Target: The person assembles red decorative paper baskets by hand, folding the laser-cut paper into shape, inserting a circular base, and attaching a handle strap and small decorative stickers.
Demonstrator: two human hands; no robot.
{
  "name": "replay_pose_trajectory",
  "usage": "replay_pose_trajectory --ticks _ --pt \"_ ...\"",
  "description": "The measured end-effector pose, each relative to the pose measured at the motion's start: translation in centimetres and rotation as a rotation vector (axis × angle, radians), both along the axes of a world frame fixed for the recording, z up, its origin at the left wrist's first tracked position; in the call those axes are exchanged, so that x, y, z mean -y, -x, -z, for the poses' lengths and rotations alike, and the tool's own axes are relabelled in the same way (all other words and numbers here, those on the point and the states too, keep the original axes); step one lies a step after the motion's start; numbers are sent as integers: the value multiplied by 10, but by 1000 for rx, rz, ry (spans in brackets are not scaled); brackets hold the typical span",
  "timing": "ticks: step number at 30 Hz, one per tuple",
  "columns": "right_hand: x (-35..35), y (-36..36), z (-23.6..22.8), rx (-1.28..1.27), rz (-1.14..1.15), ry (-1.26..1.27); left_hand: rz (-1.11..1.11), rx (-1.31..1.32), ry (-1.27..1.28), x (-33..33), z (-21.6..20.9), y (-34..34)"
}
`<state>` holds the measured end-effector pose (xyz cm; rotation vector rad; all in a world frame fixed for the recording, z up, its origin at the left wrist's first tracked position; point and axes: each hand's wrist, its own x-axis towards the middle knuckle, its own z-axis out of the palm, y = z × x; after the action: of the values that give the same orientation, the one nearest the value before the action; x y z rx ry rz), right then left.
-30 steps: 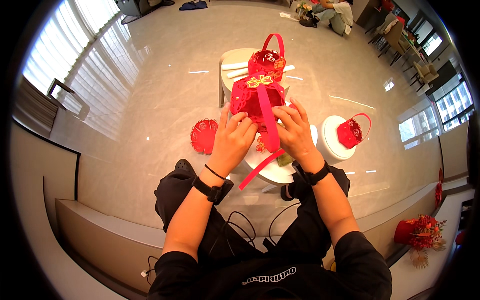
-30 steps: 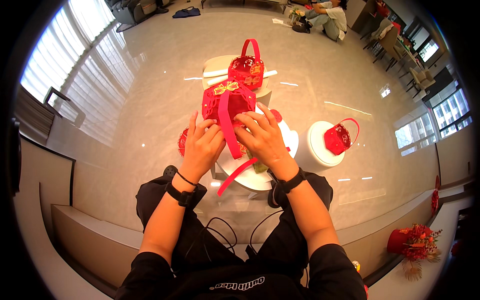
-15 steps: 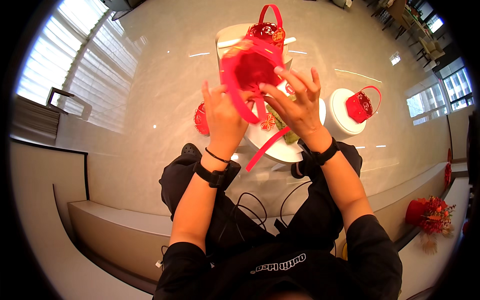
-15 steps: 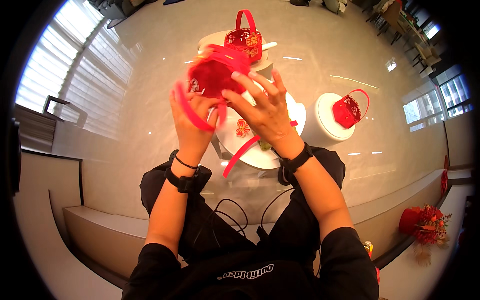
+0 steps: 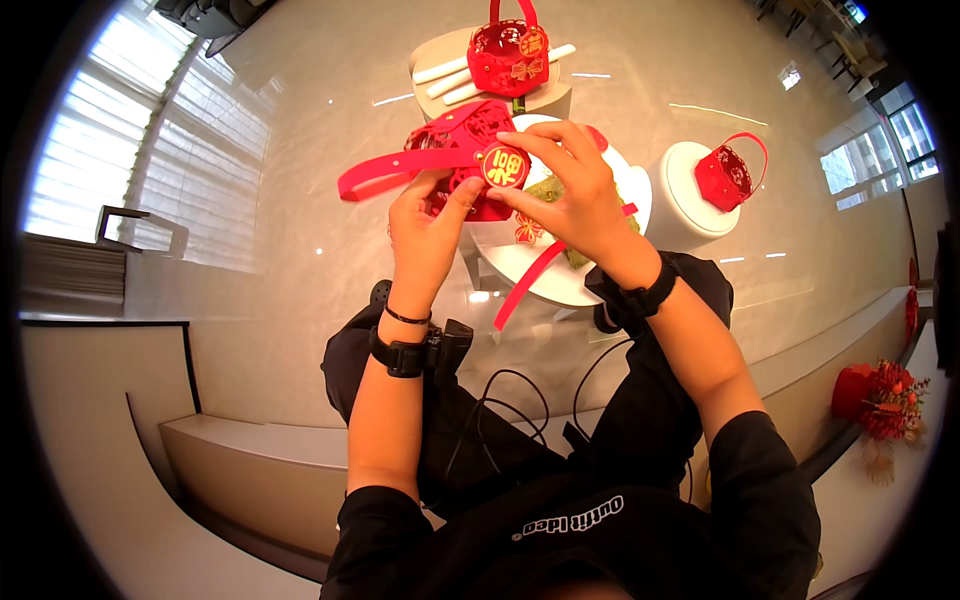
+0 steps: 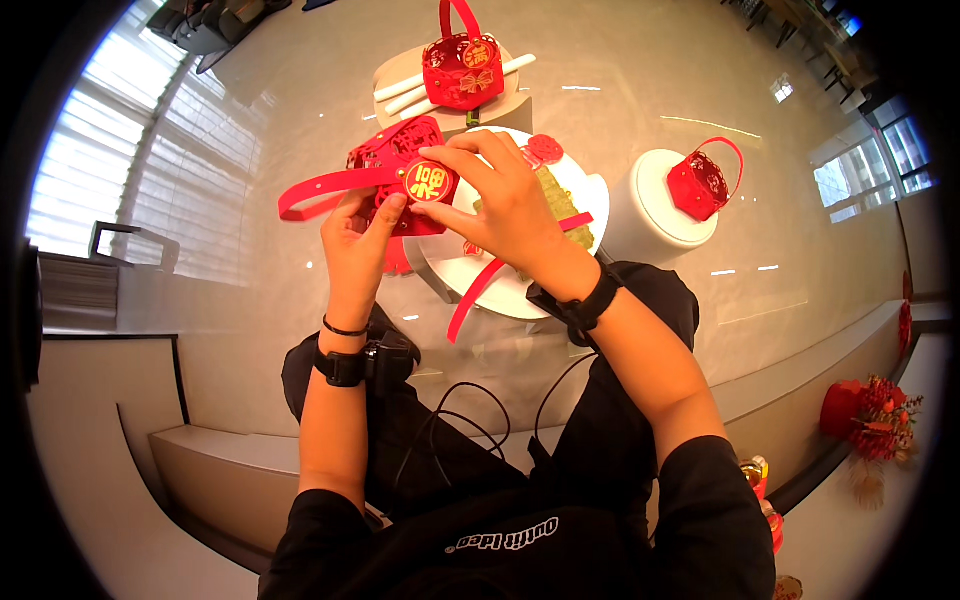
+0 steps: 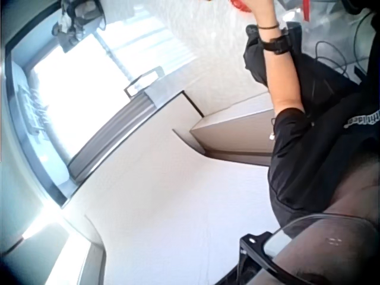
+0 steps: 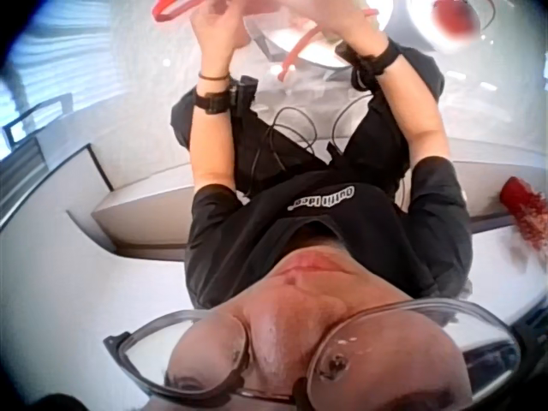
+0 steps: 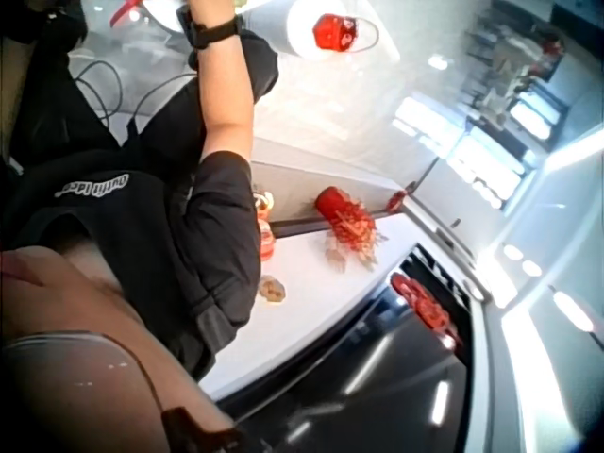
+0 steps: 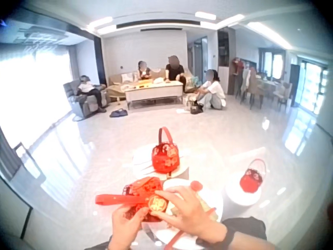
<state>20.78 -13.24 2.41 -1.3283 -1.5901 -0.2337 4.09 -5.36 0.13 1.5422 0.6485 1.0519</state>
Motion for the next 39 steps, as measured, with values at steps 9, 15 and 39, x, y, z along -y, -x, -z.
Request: replay_pose_trajectory --ticks 9,15,39 --pt "3 -11 -1 35 -22 47 82 13 51 0 -2 2" --pt "3 -7 -5 12 -19 129 -156 -177 -301 -1 -1 -2" --pt "14 -14 3 -1342 -470 647 -359 -49 -589 6 4 18"
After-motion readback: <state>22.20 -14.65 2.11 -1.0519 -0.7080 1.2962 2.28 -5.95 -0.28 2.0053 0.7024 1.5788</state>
